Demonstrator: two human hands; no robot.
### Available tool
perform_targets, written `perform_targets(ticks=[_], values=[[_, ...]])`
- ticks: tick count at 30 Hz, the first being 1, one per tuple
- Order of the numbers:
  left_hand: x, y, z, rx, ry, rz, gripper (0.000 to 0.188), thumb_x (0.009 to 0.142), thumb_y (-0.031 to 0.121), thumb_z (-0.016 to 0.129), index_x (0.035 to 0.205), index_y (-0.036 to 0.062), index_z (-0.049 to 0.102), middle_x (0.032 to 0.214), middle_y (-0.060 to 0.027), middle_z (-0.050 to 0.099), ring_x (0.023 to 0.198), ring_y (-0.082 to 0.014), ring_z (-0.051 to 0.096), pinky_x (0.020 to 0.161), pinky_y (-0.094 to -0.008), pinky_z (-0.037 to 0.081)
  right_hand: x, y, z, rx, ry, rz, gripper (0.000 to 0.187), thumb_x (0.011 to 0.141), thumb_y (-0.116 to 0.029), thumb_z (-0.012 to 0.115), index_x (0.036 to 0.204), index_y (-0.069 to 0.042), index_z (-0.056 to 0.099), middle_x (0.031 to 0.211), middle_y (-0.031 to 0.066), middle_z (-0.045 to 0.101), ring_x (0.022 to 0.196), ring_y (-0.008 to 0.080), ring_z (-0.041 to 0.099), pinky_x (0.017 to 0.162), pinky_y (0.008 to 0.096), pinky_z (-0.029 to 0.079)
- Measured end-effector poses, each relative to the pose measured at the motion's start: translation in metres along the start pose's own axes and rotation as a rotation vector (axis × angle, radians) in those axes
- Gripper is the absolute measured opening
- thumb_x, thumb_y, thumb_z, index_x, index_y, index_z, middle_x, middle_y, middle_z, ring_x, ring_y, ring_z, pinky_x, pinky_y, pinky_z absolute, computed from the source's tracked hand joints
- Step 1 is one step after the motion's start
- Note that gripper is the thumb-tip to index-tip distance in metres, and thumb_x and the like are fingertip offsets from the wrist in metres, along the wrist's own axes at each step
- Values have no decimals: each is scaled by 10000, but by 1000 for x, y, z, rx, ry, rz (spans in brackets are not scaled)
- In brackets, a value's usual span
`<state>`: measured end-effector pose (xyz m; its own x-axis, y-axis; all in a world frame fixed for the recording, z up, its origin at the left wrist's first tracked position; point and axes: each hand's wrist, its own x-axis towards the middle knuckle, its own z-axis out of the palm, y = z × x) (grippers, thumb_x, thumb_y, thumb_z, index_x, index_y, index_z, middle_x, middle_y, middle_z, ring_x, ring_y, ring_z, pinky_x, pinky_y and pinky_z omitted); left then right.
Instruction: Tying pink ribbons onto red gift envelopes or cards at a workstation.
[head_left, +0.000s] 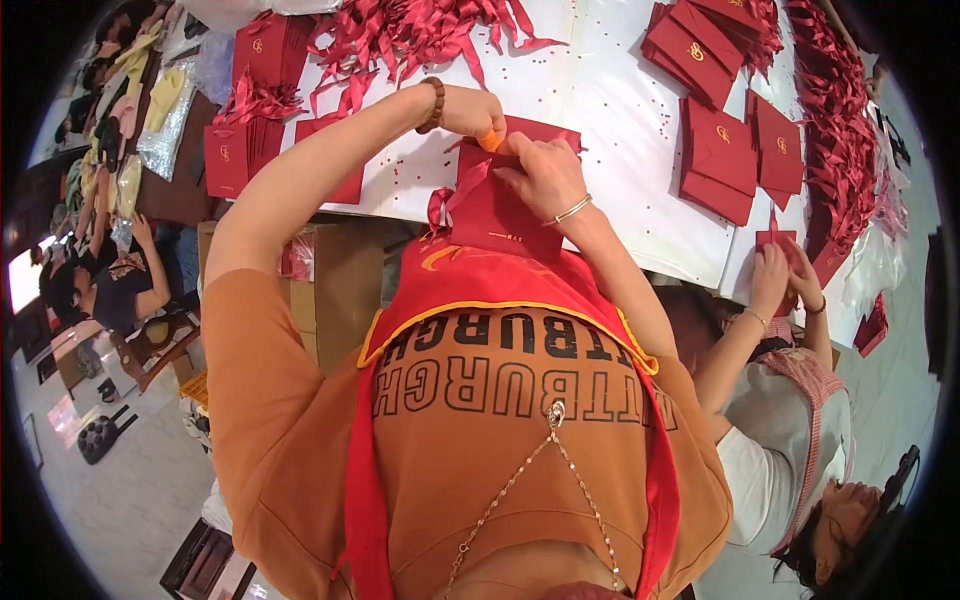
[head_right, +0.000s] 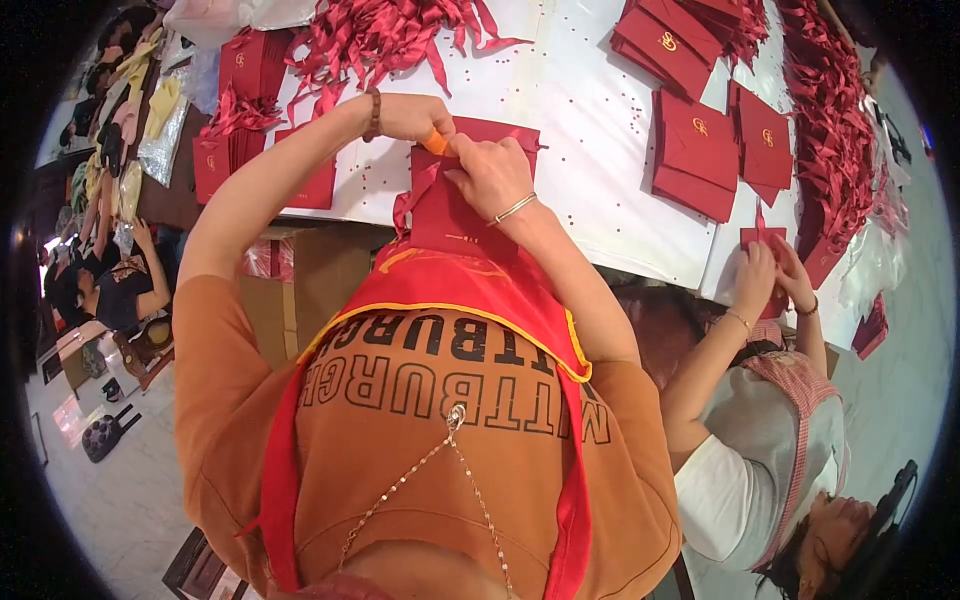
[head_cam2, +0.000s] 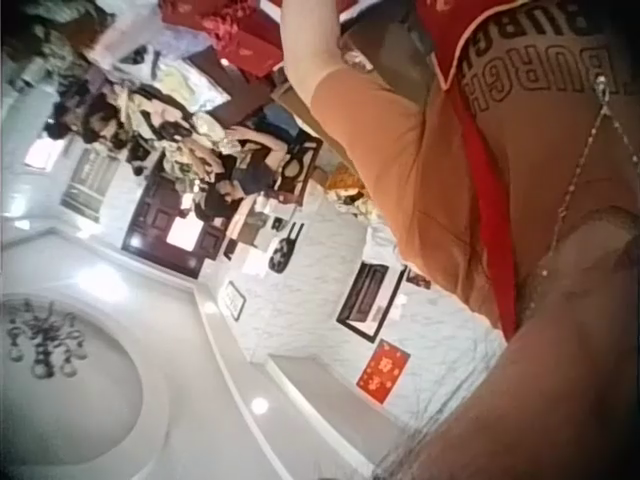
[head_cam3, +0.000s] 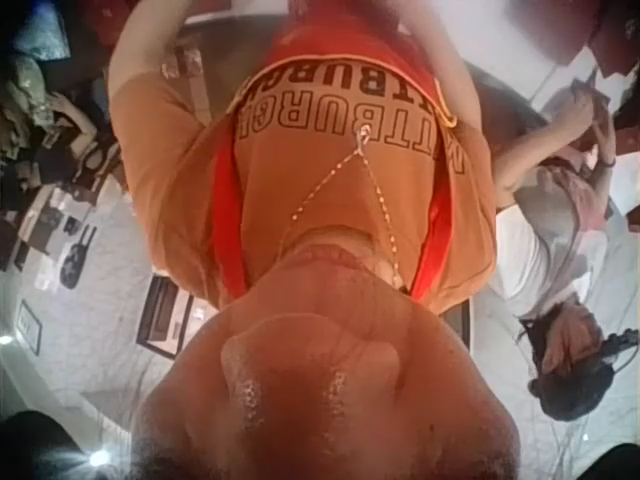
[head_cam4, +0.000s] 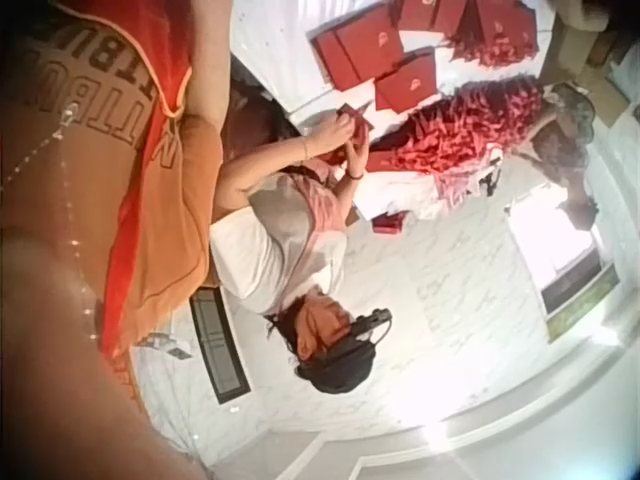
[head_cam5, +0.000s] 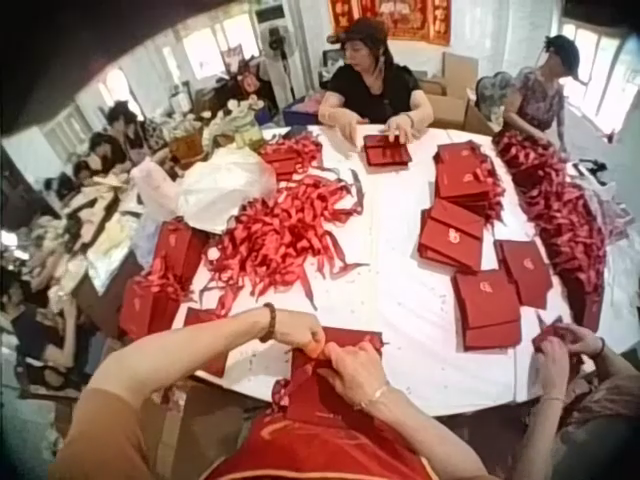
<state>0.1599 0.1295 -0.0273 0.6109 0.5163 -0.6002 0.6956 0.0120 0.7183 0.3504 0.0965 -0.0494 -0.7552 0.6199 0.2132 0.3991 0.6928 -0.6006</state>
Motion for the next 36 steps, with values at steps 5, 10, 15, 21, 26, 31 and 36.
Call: perform_targets(ticks=[5,10,15,21,26,31,36], values=[[13,-9,16,-319,348,-167,176,732,172,552,727,13,627,560,-3,533,529,-97,462,497,-268,364,3,-2,-7,128,-73,135,205,714,-195,660,848,-85,550,678,100,608,633,294,585,557,379,432],[24,-32,14,-239,896,-154,220,797,198,554,851,-2,628,724,-56,591,621,-114,519,535,-253,410,9,0,-6,151,-165,266,211,731,-216,636,892,-104,555,772,85,639,718,286,604,620,402,455],[3,-62,51,-697,1049,-164,345,875,258,516,1147,53,466,824,-48,559,673,-103,526,581,-227,424,1,29,8,181,-136,447,307,747,-203,645,1031,-111,575,1007,62,630,893,217,610,759,317,467],[-27,-38,116,-611,738,93,687,780,147,649,1325,120,231,864,-66,547,790,-120,530,673,-265,445,2,37,18,171,-159,416,313,753,-251,612,1051,-161,575,931,84,640,844,265,606,693,369,468],[-31,-37,131,-614,916,67,827,729,75,681,1368,134,159,938,-89,538,765,-139,536,651,-262,449,5,33,20,158,-141,432,304,759,-262,608,1044,-157,590,934,80,641,854,260,605,695,370,466],[-85,-32,113,-895,581,-15,724,737,38,634,1347,122,252,888,-56,550,704,-83,520,578,-186,423,4,34,17,155,-162,425,307,759,-265,609,1046,-157,593,936,78,642,863,258,605,698,372,466],[-146,-58,115,-1307,780,395,406,741,35,601,1133,19,495,819,-42,555,669,-94,502,598,-221,403,6,32,15,128,-192,442,308,757,-270,613,1047,-166,595,928,76,644,867,260,605,699,373,465]])
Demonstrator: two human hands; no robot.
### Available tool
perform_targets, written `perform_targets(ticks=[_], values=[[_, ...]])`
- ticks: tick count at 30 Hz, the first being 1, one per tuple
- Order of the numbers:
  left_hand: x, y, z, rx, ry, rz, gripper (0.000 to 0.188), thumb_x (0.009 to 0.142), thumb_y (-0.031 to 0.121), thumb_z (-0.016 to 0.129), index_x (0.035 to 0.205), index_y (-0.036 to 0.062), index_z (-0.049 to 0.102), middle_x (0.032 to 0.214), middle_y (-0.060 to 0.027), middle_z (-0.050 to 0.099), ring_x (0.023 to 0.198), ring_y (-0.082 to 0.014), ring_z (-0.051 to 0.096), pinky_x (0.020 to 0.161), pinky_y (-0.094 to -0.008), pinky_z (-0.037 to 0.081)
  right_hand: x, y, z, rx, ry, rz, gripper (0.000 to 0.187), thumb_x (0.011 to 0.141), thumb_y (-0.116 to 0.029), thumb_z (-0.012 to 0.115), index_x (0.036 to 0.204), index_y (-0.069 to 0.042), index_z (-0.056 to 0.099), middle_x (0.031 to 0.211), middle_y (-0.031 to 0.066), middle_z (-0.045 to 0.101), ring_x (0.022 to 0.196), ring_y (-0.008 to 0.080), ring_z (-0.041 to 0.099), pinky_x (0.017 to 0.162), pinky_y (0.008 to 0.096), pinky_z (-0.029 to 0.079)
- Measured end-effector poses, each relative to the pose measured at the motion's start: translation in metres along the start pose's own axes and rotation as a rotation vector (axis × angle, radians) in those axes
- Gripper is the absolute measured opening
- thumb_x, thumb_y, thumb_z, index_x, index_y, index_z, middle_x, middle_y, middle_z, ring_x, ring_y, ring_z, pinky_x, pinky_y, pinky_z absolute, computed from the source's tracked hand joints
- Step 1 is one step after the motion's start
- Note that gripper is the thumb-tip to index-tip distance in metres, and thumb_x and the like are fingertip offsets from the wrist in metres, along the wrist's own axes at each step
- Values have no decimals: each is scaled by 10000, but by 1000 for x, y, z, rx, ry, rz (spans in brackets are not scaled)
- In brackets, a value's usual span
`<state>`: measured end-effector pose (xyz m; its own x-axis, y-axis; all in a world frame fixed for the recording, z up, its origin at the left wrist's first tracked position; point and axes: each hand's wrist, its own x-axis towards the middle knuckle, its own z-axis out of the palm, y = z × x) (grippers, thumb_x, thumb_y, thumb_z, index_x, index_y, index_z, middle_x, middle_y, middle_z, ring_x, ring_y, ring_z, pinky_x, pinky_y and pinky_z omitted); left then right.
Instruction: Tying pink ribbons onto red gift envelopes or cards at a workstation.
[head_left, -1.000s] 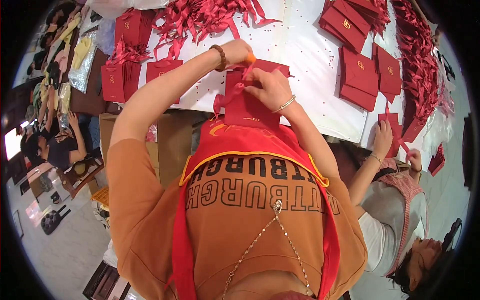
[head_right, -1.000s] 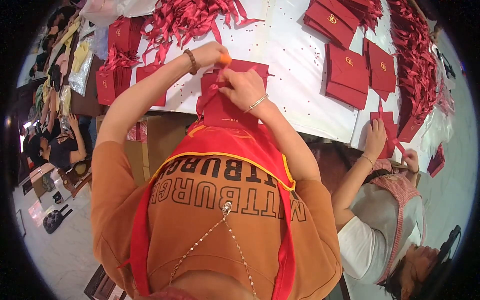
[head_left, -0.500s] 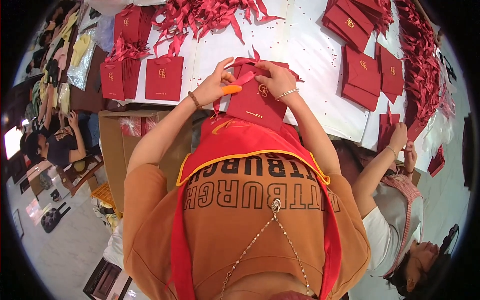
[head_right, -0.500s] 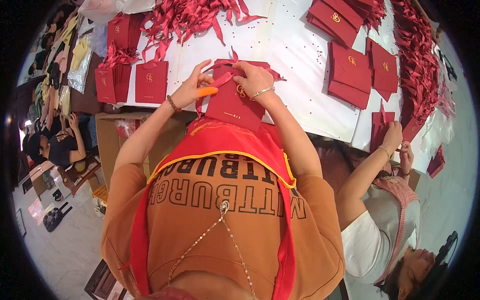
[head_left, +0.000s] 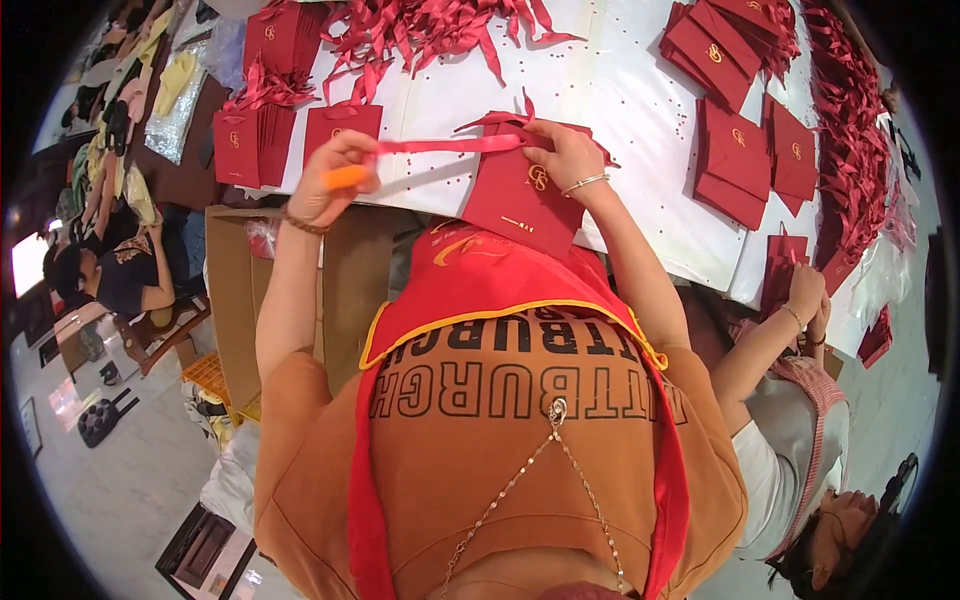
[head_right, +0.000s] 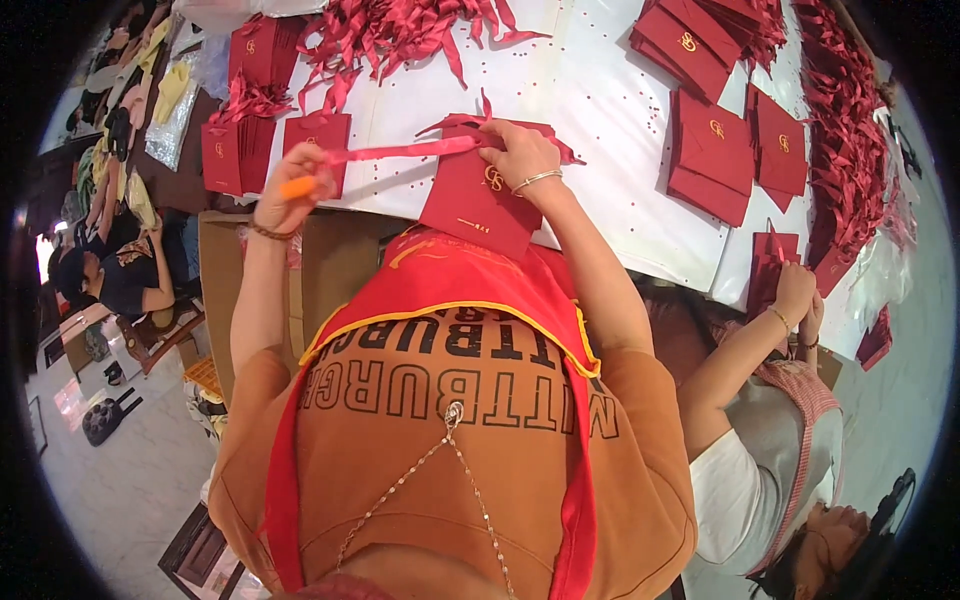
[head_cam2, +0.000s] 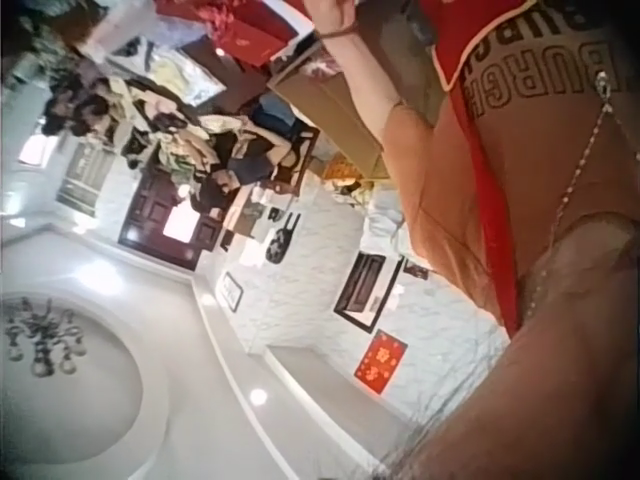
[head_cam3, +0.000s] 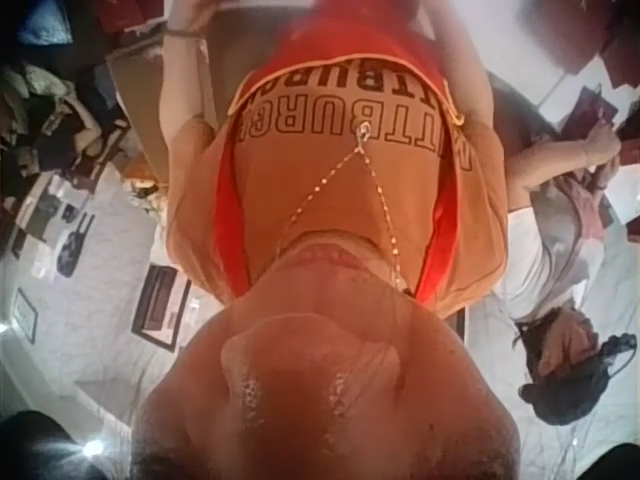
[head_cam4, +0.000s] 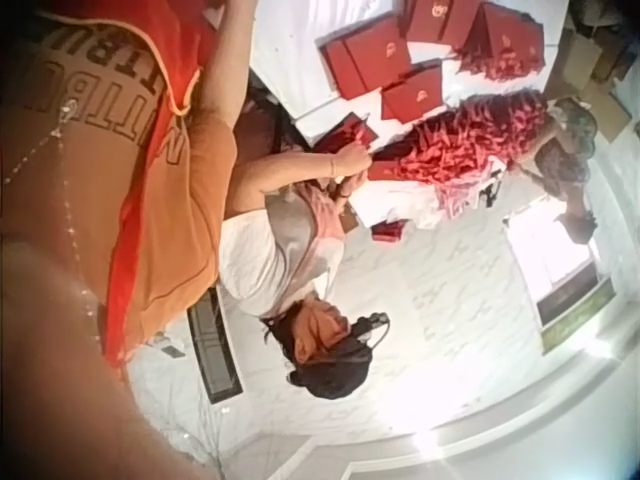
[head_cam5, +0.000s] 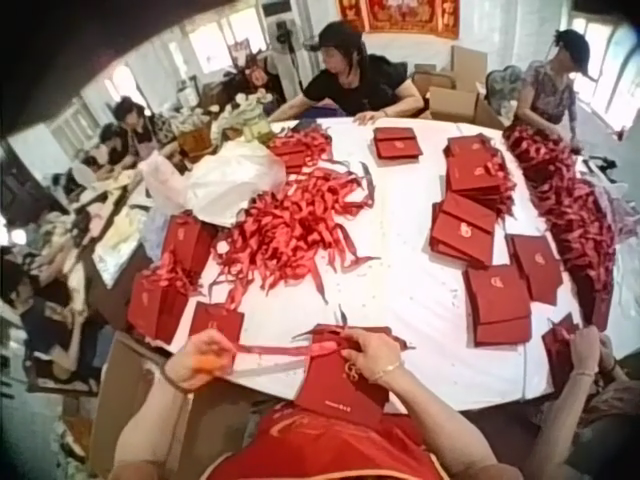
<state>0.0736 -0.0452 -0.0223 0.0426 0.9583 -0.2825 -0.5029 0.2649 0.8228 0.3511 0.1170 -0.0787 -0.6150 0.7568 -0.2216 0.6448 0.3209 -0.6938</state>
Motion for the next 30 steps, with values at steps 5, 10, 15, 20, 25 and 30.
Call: perform_targets(ticks=[5,10,15,20,25,30], values=[[8,18,39,-54,274,257,329,824,61,534,1144,-8,497,828,-45,543,678,-106,491,640,-233,396,-1,1,2,-51,-8,-7,307,755,-274,618,1044,-175,594,917,71,646,857,260,607,696,375,468],[50,18,60,697,116,409,228,829,81,519,1035,8,585,864,-70,561,806,-189,547,737,-293,425,1,-3,7,-9,-33,-62,312,742,-238,636,1039,-156,589,902,94,644,849,275,606,705,380,467],[108,-44,88,1478,-58,270,206,769,97,493,922,56,623,945,-140,588,877,-311,563,768,-382,442,1,-17,4,36,-13,-217,271,701,-217,673,914,-74,585,898,138,634,861,298,595,729,389,459],[110,-56,90,1589,-74,200,203,811,128,463,930,57,611,894,-131,584,849,-314,555,743,-381,439,-24,-10,-25,-321,167,-292,273,628,-199,727,859,-91,629,860,65,523,815,263,502,714,330,431],[113,-60,88,1479,-70,266,182,779,114,518,929,67,611,870,-124,609,830,-305,566,725,-376,442,-42,12,-35,-45,114,-143,307,656,-158,719,927,-59,613,832,70,543,753,195,529,686,302,451],[112,-46,107,1505,121,474,181,751,107,589,924,55,602,802,-122,621,786,-270,590,685,-346,459,-39,29,-22,392,-9,109,339,698,-162,700,983,-16,586,817,138,624,740,201,600,674,297,472]])
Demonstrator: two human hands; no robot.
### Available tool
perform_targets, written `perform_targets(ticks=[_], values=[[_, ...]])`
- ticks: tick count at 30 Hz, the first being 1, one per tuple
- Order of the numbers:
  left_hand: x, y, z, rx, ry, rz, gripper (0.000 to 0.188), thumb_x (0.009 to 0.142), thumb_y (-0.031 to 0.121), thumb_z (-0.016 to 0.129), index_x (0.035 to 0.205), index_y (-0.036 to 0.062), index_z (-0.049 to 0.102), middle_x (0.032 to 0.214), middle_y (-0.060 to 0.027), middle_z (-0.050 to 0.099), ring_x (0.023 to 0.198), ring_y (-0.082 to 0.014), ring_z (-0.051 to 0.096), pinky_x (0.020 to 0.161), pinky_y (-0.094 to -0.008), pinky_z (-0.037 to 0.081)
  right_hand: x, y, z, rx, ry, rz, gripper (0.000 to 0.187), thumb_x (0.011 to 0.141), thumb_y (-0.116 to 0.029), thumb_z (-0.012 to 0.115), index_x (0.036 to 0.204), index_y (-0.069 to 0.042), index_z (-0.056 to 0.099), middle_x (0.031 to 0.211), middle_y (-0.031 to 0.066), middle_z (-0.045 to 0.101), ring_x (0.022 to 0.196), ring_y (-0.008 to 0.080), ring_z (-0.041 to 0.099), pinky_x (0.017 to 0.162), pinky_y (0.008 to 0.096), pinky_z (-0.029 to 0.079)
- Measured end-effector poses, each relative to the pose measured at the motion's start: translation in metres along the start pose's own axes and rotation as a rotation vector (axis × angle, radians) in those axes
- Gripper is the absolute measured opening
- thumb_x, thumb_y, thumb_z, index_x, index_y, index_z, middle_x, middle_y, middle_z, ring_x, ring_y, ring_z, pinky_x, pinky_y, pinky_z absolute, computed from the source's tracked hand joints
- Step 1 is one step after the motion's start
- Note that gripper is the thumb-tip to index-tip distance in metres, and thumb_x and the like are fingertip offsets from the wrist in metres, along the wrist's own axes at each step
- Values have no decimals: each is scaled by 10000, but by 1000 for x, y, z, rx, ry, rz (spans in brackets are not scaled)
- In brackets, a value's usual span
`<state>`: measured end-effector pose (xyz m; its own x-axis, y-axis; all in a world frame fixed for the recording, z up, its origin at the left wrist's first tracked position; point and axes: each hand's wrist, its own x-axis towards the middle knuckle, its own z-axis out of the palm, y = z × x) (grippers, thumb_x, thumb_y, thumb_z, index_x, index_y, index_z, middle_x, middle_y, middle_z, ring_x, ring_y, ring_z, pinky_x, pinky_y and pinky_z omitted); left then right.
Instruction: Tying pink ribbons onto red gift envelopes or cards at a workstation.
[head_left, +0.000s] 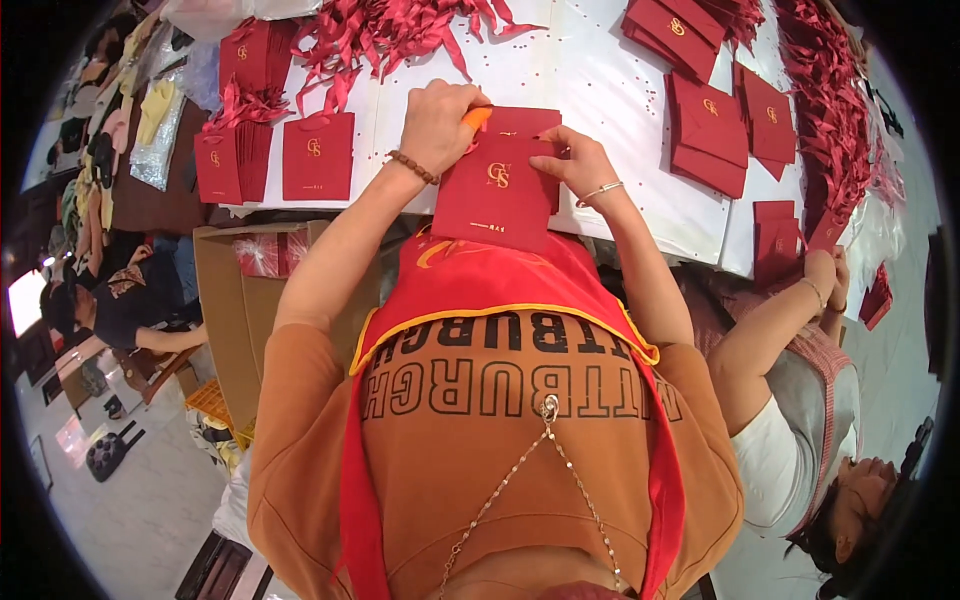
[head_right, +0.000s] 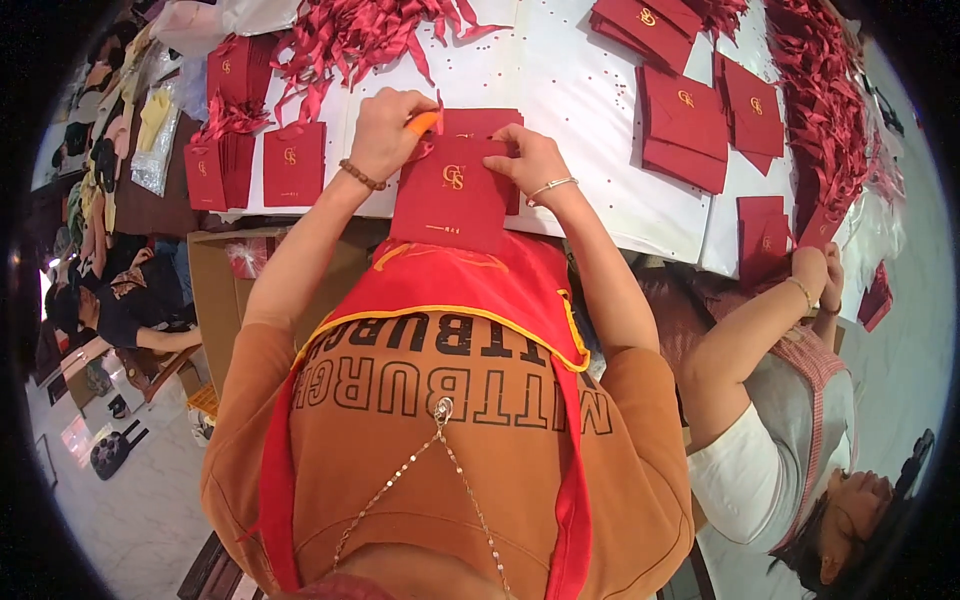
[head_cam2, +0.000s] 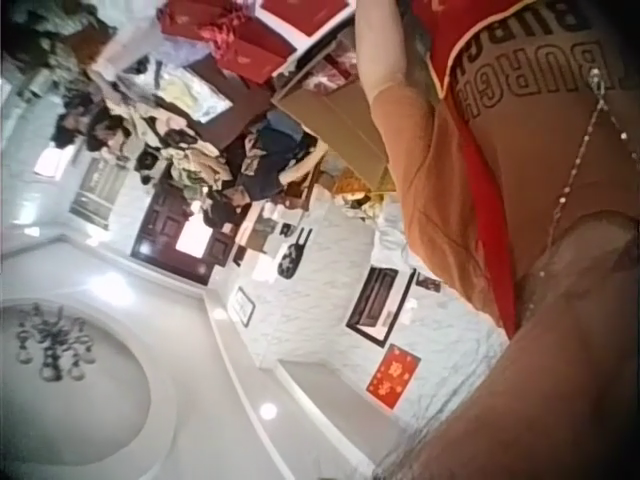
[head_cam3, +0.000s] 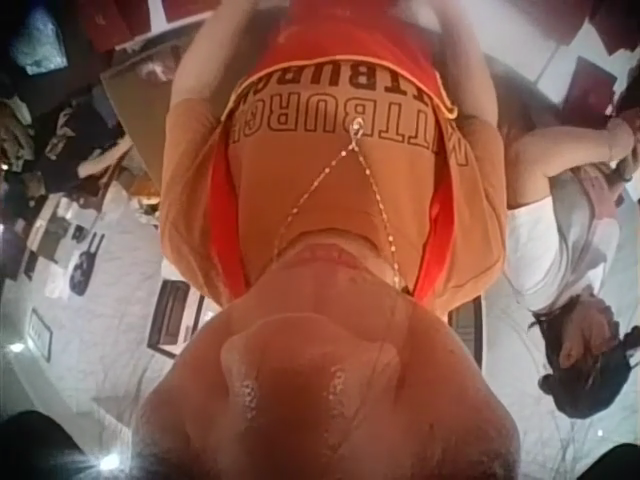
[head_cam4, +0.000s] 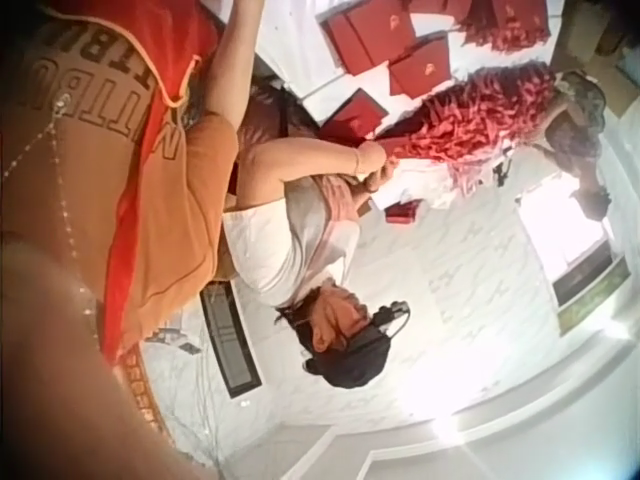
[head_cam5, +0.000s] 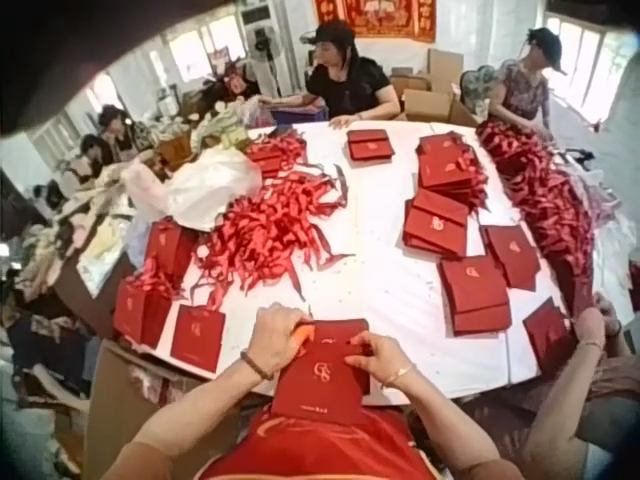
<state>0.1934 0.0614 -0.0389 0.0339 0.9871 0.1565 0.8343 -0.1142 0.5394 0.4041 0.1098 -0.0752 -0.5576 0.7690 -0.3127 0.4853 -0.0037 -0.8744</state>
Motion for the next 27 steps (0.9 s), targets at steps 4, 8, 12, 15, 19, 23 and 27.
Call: perform_targets(ticks=[4,8,12,15,19,23,27], values=[[-10,17,9,-162,-11,117,150,756,101,593,888,30,593,744,-127,617,720,-257,606,627,-325,470,2,0,2,23,5,20,342,700,-167,701,984,-14,586,806,128,621,720,185,592,662,287,470],[-13,29,24,-285,-173,-142,99,755,86,581,816,9,589,746,-141,620,676,-269,610,611,-335,473,3,0,3,-8,39,-20,343,696,-166,702,982,-17,585,802,134,621,717,199,598,663,294,470],[-14,24,34,-216,-146,-129,101,753,93,579,807,9,593,713,-144,619,631,-271,612,592,-345,472,3,0,4,-9,47,-37,342,690,-166,702,979,-25,586,805,137,620,725,207,603,665,302,470],[-11,26,39,-193,-85,-122,98,748,96,578,791,11,599,672,-141,615,604,-272,611,572,-351,469,2,-1,5,-15,65,-62,335,689,-166,702,974,-31,588,805,129,620,721,202,597,661,303,467],[-9,30,37,-147,-119,-119,91,743,87,564,783,15,601,659,-146,611,599,-274,608,553,-362,459,3,0,7,10,48,-61,321,693,-160,696,971,-35,594,778,115,612,701,191,584,645,298,460],[-10,28,35,-193,-143,-174,88,730,80,553,772,17,597,653,-158,604,592,-284,602,545,-378,449,4,6,12,108,95,-82,292,702,-145,686,960,-34,606,743,96,595,654,170,548,623,284,447],[-7,30,33,-138,-135,-156,78,721,75,542,747,16,586,650,-166,598,601,-308,594,548,-396,447,4,2,11,122,85,-81,272,707,-133,679,948,-27,612,743,84,594,640,155,528,614,275,441]])
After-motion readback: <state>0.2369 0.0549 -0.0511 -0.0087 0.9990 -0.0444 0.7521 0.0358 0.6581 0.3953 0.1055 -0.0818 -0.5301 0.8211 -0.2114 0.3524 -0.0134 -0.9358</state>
